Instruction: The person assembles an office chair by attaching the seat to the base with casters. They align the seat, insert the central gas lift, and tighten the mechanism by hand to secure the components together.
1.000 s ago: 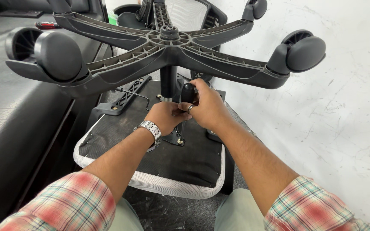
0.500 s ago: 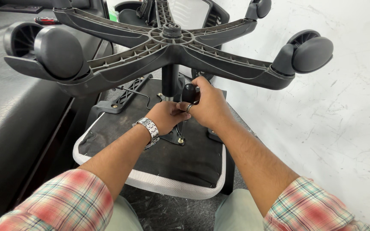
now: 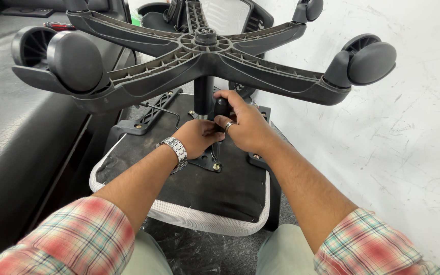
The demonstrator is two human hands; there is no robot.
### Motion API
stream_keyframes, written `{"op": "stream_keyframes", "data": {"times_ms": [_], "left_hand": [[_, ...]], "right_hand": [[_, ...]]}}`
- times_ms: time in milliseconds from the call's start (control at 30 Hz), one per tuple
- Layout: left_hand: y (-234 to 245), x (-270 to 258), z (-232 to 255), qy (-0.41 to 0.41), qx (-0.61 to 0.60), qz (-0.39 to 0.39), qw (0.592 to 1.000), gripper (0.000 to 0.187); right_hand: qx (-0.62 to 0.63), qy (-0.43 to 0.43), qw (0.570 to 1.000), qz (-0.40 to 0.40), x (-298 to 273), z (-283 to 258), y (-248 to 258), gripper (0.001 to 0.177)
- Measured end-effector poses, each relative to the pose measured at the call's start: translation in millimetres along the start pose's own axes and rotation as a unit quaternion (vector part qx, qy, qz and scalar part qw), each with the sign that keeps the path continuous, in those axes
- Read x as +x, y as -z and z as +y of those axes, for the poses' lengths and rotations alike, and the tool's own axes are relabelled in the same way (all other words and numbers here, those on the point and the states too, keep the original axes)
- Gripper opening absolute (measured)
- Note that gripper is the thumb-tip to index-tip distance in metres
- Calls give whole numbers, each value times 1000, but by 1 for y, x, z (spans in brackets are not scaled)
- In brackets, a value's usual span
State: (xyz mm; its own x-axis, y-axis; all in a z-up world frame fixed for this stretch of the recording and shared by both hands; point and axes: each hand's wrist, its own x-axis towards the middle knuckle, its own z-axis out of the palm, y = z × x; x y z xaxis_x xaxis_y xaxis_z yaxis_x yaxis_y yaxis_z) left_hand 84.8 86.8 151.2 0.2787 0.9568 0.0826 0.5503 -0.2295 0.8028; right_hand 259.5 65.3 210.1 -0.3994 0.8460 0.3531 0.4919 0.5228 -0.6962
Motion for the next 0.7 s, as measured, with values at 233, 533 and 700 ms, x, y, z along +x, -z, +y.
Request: {"op": "stream_keyframes", "data": {"times_ms": [233, 533, 700], "left_hand": [[1, -1, 6, 32, 23, 1, 999, 39], [-5, 2, 3, 5, 34, 22, 999, 42], [-8, 3, 4, 2, 84, 48, 995, 42]], "right_hand": [[-26, -35, 999, -4, -2, -5, 1, 45], [-12, -6, 998, 68, 0, -2, -3, 44], [-30, -55, 994, 91, 3, -2, -7, 50]]}}
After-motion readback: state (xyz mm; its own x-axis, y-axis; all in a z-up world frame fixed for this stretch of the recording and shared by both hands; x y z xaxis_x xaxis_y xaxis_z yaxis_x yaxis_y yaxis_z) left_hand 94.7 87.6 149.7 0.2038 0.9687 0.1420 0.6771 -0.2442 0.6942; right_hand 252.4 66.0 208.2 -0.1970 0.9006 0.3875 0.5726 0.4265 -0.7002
